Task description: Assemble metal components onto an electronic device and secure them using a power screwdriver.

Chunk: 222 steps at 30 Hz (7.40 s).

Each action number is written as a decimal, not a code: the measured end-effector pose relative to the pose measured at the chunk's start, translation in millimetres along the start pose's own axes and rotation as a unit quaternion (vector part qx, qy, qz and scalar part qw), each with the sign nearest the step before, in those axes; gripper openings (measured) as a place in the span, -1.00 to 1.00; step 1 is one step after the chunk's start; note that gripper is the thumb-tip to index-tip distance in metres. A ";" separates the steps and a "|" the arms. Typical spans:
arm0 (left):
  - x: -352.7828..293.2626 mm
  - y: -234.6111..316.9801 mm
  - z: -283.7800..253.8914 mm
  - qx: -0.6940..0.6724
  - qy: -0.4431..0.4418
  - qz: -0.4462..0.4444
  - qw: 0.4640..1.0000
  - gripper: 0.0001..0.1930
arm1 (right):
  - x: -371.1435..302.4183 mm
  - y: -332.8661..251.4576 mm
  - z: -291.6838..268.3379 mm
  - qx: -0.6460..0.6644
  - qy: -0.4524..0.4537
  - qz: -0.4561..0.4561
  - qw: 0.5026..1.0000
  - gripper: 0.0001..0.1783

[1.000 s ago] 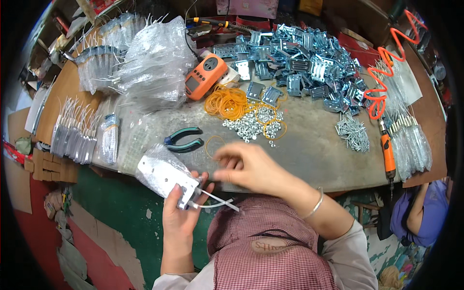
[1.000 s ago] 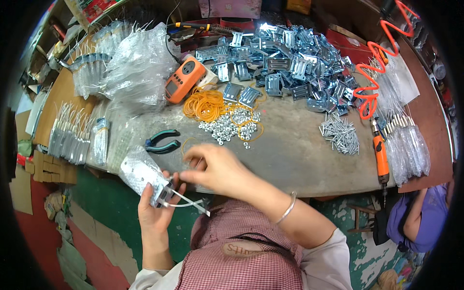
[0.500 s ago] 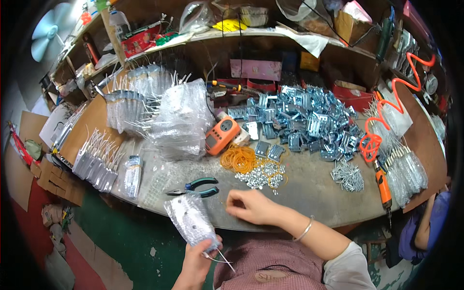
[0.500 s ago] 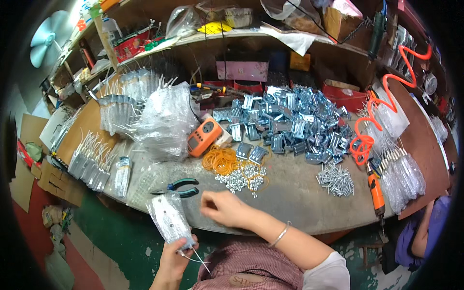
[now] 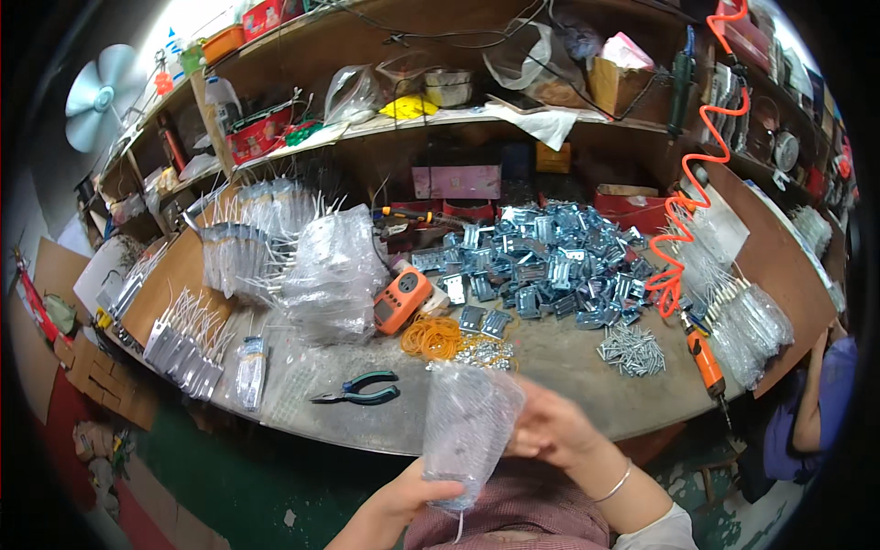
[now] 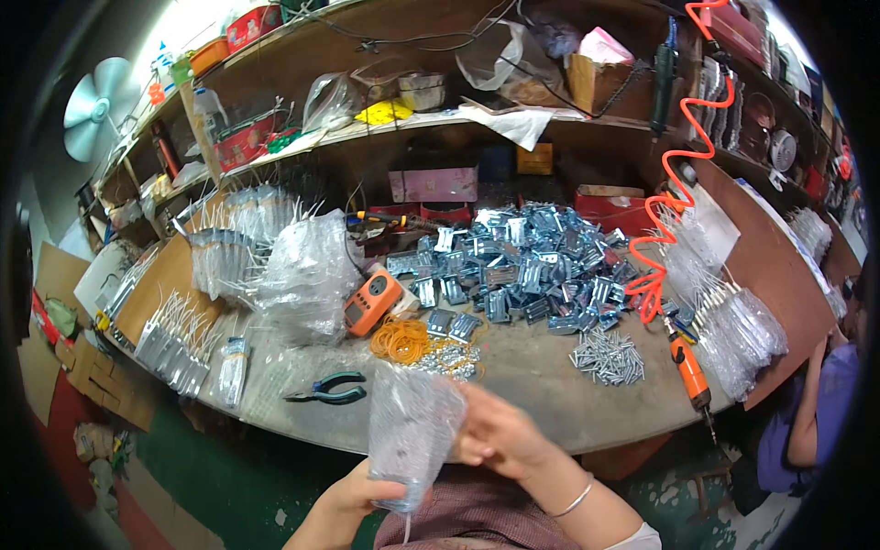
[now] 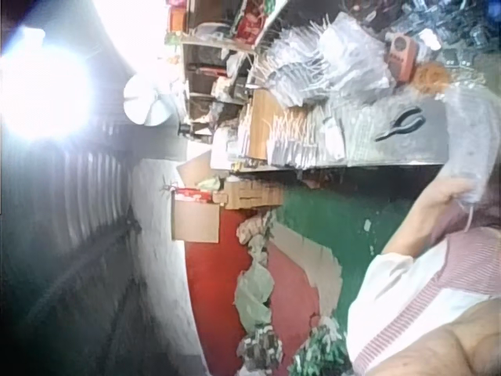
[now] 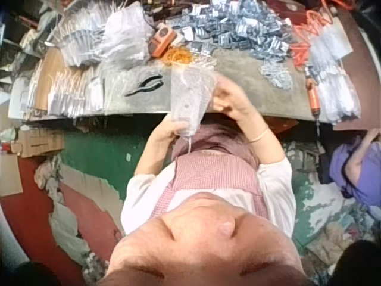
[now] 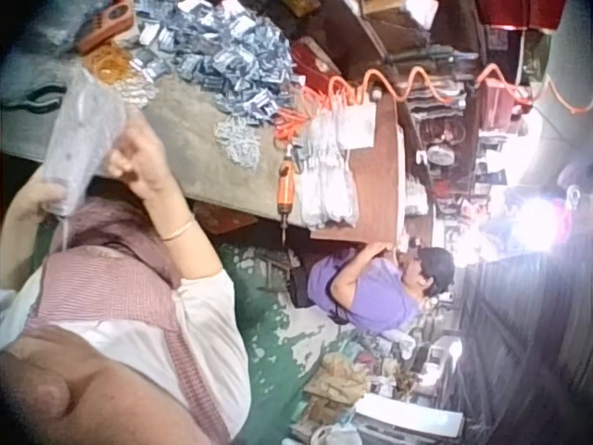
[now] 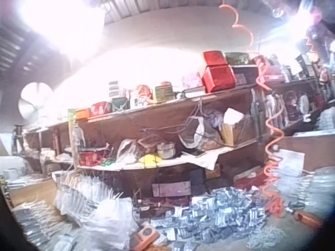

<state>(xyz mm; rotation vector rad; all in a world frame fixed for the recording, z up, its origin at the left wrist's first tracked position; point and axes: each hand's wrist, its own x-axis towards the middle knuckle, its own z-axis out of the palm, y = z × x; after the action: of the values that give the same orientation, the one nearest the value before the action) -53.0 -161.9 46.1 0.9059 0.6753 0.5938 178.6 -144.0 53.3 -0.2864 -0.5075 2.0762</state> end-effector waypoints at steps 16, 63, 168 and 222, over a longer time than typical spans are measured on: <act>38.1 68.0 -27.7 -0.013 0.059 0.201 0.978 -0.46 | -26.7 -0.5 42.9 -0.526 -0.239 0.034 0.815 -0.46; -16.1 122.1 -314.8 0.606 0.619 0.064 0.496 -0.16 | 61.5 45.9 44.4 -0.776 -0.054 -0.160 0.608 -0.59; 88.4 -45.4 63.8 -0.155 0.027 -0.092 0.983 -0.39 | -117.8 -120.4 -122.8 -0.924 0.227 -0.183 0.247 -0.80; 94.1 -42.7 72.8 -0.185 0.000 -0.045 0.982 -0.66 | -53.0 -27.6 -15.7 -0.841 0.092 -0.263 0.463 -0.35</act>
<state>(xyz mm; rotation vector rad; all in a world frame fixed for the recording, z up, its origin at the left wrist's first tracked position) 69.6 -152.5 16.3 0.5263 0.5770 0.6133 233.4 -172.4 52.2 -1.2244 -2.0512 0.2146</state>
